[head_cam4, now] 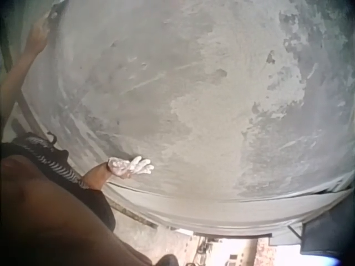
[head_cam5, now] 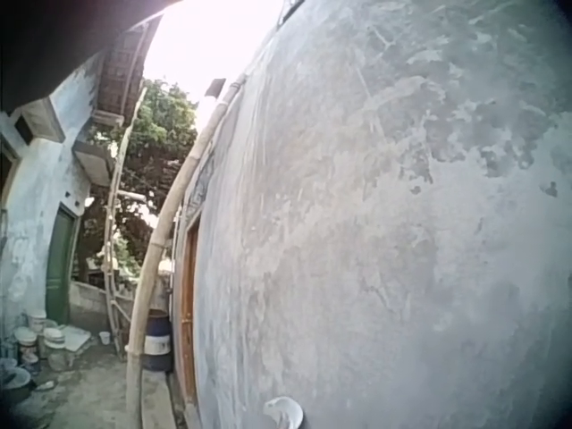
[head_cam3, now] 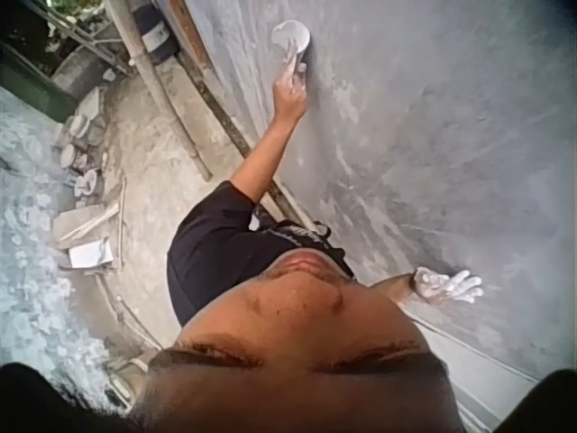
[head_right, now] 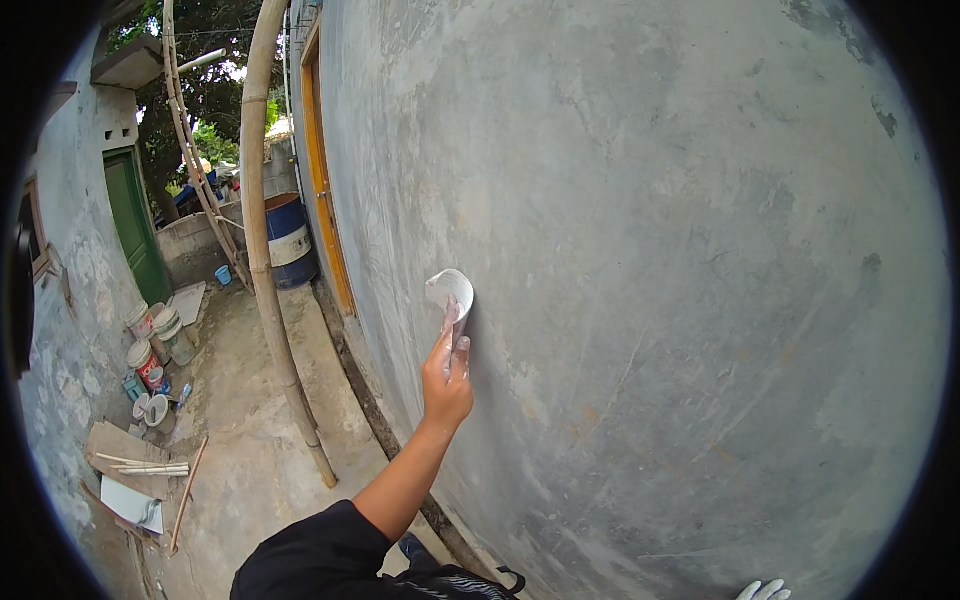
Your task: The recorder is sanding a plastered wall using sandpaper.
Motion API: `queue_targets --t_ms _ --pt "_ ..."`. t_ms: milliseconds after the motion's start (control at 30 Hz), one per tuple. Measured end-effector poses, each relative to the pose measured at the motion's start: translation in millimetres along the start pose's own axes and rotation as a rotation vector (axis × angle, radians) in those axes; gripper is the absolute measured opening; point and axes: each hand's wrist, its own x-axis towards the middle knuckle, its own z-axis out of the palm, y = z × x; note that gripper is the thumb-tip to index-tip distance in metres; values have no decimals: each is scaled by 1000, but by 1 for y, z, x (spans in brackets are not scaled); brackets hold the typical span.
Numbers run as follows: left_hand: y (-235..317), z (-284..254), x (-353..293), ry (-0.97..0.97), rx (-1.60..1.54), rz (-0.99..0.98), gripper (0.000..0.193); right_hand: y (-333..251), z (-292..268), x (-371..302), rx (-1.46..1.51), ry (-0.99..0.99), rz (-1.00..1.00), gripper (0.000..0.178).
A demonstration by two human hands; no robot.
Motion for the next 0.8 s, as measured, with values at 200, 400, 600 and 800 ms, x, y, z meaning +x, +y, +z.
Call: queue_targets --t_ms 200,400,600,800 --pt "-4 -6 7 -52 6 -110 44 6 -1 -6 -3 -10 5 51" --pt "6 0 -10 -29 -17 -87 43 8 -2 -12 1 3 63 54" --pt "-6 -5 -3 -24 -4 -158 44 8 -4 -11 10 -9 43 57" --pt "-2 4 -22 -13 30 -89 44 6 -3 -2 33 17 12 57"
